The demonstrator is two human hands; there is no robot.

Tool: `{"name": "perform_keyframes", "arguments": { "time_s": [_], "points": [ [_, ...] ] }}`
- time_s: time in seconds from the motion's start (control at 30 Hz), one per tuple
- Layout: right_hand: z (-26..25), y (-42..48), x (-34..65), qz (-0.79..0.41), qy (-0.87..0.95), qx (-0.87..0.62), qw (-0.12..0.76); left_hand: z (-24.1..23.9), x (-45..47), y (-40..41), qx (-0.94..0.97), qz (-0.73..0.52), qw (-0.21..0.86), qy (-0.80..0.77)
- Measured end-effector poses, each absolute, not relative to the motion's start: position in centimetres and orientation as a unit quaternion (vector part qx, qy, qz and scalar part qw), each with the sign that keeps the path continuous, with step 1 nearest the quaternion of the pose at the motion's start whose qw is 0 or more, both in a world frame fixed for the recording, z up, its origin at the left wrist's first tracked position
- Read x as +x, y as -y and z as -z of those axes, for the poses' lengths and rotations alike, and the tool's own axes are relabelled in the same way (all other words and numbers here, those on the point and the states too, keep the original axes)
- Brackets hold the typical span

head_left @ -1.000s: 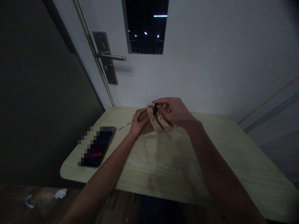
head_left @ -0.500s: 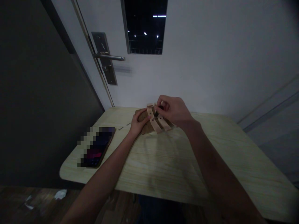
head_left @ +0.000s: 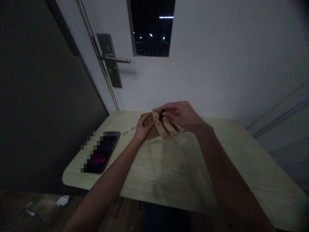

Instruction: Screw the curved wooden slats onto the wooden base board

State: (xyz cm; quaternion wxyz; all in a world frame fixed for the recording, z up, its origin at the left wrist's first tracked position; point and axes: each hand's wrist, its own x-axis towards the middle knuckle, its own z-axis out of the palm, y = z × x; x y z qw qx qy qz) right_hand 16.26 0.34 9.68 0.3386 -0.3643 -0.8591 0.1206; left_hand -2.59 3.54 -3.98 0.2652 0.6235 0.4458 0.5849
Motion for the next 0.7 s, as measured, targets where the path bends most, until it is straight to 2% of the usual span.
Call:
{"name": "perform_keyframes", "arguments": {
  "time_s": [0.27,0.7],
  "points": [
    [-9.48,-0.36,16.33,-0.041,0.835,-0.422,0.352,3.90,-2.57,-3.52,0.620,-0.586,0.273,-0.445],
    [-9.23,-0.78,16.51,-0.091,0.856,-0.362,0.358,3.94,-2.46,-3.49,0.619,-0.591,0.267,-0.443]
  ]
}}
